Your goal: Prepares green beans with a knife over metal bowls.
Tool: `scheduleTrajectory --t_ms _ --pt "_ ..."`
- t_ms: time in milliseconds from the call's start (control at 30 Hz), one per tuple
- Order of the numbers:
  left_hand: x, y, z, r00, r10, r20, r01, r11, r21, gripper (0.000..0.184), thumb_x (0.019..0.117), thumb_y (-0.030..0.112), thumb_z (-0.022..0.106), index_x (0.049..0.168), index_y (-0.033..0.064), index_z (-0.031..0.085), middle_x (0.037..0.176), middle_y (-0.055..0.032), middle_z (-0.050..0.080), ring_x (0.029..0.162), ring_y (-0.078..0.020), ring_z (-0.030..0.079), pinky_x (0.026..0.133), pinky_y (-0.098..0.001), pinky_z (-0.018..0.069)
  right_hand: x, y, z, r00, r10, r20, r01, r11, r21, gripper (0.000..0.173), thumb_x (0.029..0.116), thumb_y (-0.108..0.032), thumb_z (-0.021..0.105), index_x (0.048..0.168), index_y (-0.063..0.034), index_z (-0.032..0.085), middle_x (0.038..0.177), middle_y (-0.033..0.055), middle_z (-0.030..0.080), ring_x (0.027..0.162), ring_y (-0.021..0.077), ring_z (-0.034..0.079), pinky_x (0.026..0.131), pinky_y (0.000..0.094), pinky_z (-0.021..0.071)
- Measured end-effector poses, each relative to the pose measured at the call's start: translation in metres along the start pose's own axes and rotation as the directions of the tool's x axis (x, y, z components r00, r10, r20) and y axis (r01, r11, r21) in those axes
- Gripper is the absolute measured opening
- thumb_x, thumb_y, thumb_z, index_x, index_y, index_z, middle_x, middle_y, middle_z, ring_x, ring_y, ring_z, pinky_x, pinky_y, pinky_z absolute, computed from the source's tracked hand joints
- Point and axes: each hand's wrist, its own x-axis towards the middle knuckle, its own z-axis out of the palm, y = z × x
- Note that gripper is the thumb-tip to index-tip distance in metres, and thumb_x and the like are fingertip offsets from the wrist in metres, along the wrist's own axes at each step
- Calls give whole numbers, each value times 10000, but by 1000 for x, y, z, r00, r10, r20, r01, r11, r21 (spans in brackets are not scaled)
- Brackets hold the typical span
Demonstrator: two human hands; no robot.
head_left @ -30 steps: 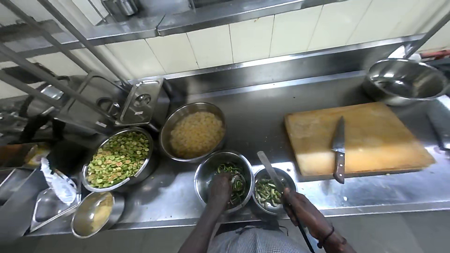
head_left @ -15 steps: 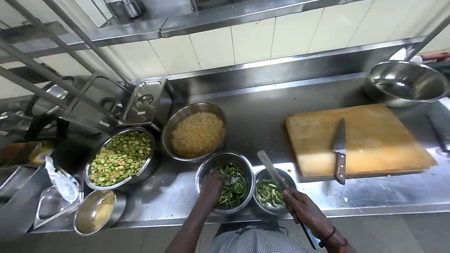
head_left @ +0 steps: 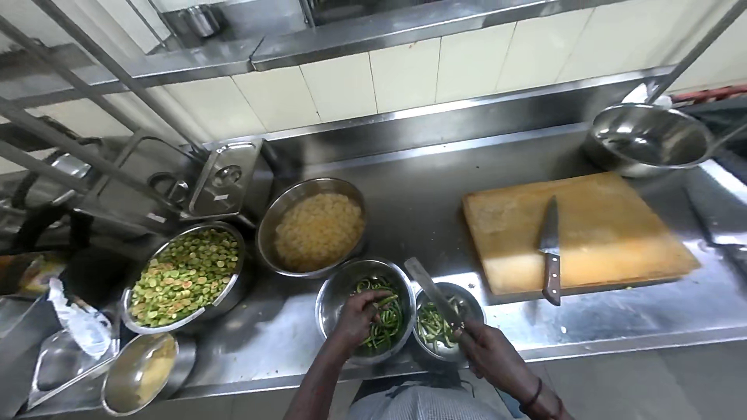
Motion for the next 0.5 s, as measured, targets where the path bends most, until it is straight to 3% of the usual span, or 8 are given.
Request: scheduleTrajectory --t_ms 100,167,300,500 --pt "-3 8 15 1000 -20 -24 12 956 -293 321 1015 -25 439 1191 10 706 977 -103 676 717 -136 579 694 -280 514 -2 -5 5 997 -71 -22 68 991 -112 335 1076 -357 465 1146 -81 642 753 70 625 635 217 633 633 434 553" --pt "-3 12 22 998 -43 -41 24 926 -378 226 1040 14 491 1142 0 693 902 -88 636 687 -129 550 662 -263 499 -4 -7 8 993 -115 -41 107 982 -154 345 1068 -364 468 1139 -79 650 754 80 614 658 233 627 660 459 541" --pt "-1 12 30 992 -45 -115 -6 914 -405 77 991 31 626 1010 5 697 828 -70 615 666 -126 542 627 -252 493 -9 -10 12 989 -142 -49 129 971 -203 367 1066 -374 453 1145 -75 650 765 94 608 692 258 625 682 481 523" --pt "-1 14 32 995 -19 -95 -20 921 -390 52 962 26 660 983 4 703 882 -86 650 684 -125 544 640 -249 480 -15 -16 11 993 -118 -29 106 957 -271 361 1071 -374 447 1113 -71 638 782 110 616 726 286 634 699 496 518"
